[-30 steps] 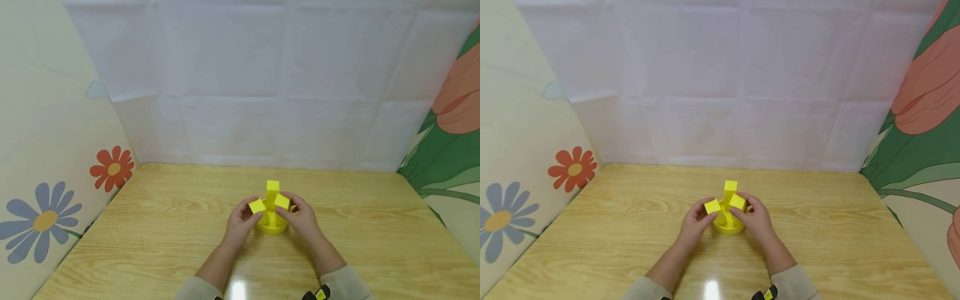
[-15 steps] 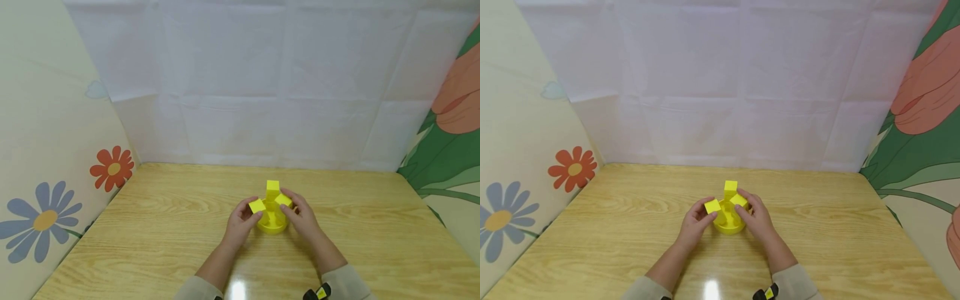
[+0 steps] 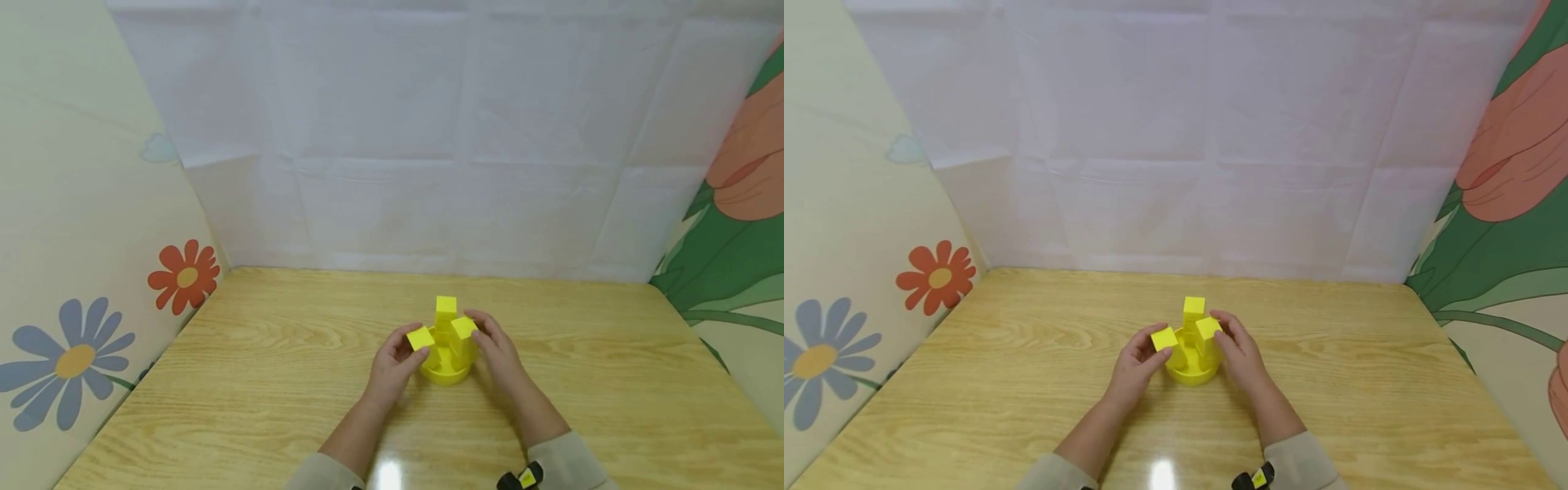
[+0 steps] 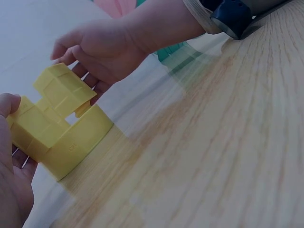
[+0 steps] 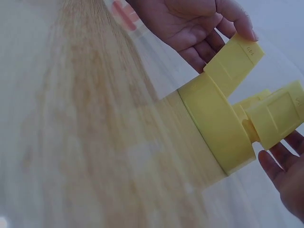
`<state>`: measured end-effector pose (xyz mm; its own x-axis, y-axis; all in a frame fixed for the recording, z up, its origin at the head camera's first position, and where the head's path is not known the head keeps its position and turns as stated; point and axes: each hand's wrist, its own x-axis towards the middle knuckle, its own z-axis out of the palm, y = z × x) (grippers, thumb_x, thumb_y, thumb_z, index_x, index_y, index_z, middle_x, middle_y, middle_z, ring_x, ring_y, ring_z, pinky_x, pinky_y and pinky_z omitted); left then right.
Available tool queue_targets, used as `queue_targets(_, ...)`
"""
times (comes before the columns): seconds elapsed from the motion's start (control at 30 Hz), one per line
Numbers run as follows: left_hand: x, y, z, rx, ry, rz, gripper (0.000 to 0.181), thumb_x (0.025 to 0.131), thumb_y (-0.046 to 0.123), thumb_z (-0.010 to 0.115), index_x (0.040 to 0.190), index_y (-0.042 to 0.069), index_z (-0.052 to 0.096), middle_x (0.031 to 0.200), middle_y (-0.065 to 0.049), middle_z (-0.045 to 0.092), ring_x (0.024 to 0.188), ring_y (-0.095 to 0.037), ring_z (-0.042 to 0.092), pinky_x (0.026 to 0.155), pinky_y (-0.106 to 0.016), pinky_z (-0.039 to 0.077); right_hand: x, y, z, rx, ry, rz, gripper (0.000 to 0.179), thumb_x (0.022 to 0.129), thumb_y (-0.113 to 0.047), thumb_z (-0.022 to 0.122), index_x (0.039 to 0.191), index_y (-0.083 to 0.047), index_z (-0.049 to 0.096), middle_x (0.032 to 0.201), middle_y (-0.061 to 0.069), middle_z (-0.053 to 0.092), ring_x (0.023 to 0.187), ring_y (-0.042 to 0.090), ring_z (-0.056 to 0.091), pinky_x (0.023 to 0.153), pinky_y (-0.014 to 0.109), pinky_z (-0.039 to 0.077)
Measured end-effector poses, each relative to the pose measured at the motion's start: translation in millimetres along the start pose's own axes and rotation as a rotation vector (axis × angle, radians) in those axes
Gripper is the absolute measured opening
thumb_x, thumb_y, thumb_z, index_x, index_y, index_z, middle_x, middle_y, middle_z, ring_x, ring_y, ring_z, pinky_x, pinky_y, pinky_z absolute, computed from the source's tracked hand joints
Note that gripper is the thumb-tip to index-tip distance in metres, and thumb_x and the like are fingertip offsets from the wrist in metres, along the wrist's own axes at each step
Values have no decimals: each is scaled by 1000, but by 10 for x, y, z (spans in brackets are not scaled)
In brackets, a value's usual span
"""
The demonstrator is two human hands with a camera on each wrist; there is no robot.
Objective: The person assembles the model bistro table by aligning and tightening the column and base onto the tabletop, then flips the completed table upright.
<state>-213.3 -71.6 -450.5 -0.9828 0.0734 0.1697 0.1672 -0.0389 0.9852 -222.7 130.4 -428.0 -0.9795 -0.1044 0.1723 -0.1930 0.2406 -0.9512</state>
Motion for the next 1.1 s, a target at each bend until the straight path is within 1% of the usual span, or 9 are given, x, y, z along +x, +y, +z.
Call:
queue_targets(0.07, -2, 3, -1, 4, -1, 0, 43, 90, 2, 66, 131, -1, 55, 122, -22, 59, 101, -13, 56, 86, -15, 49, -1, 15, -9, 24, 5, 4, 39, 101, -11, 39, 138, -6, 51, 138, 17, 53, 119, 18, 51, 100, 29, 43)
queue_targets(0.1, -2, 3, -2, 4, -1, 0, 43, 90, 2, 66, 131, -2, 55, 122, -22, 59, 101, -13, 56, 86, -15, 49, 2, 24, -13, 23, 13, 3, 40, 101, -11, 38, 138, -6, 52, 134, 17, 55, 113, 14, 52, 95, 26, 44)
queue_targets(0.23, -3, 4, 2, -1, -1, -2, 43, 90, 2, 66, 131, -2, 55, 122, -22, 59, 102, -13, 56, 86, -15, 49, -3, 42, -32, 55, 25, 12, 39, 100, -8, 44, 138, -4, 51, 127, 20, 57, 103, 6, 53, 89, 24, 46)
queue_targets(0.33, -4, 6, 2, 1, -2, -4, 43, 90, 2, 66, 131, -1, 55, 122, -22, 59, 101, -13, 56, 86, -15, 49, -17, 46, -56, 67, 26, 27, 40, 98, -6, 50, 138, -4, 49, 119, 18, 56, 100, 7, 52, 88, 21, 48)
queue_targets(0.47, -8, 9, -2, 0, -8, 2, 43, 90, 3, 66, 132, -2, 55, 122, -22, 58, 101, -13, 56, 85, -15, 49, -44, 36, -93, 17, 30, 37, 43, 97, -9, 56, 140, -9, 48, 111, 12, 55, 96, 9, 49, 84, 19, 47)
queue_targets(0.7, -6, -6, -5, -13, -14, 6, 44, 90, 1, 65, 132, -3, 54, 124, -24, 57, 101, -12, 56, 85, -15, 49, -72, 25, -126, -29, 0, 56, 52, 96, -12, 61, 145, -12, 45, 98, 7, 51, 87, 14, 46, 68, 20, 44)
queue_targets(0.8, -7, -6, -6, -12, -13, 4, 44, 90, 1, 66, 132, -3, 54, 124, -23, 57, 101, -12, 56, 85, -15, 49, -71, 25, -130, -41, -9, 77, 51, 96, -14, 61, 145, -14, 45, 101, 8, 53, 88, 14, 46, 68, 20, 43)
queue_targets(0.93, -8, 0, -6, -4, -13, 3, 44, 90, 1, 66, 132, -2, 54, 123, -23, 57, 100, -12, 55, 85, -15, 49, -70, 23, -134, -36, -5, 94, 50, 95, -14, 62, 143, -12, 46, 110, 12, 54, 91, 15, 48, 74, 19, 46)
queue_targets(1.1, -7, 7, -7, 5, -13, 2, 44, 90, 3, 66, 133, -1, 55, 123, -22, 58, 100, -12, 55, 85, -14, 49, -83, 7, -140, 7, 6, 116, 50, 93, -9, 66, 137, -6, 42, 127, 16, 51, 108, 20, 53, 87, 16, 47)
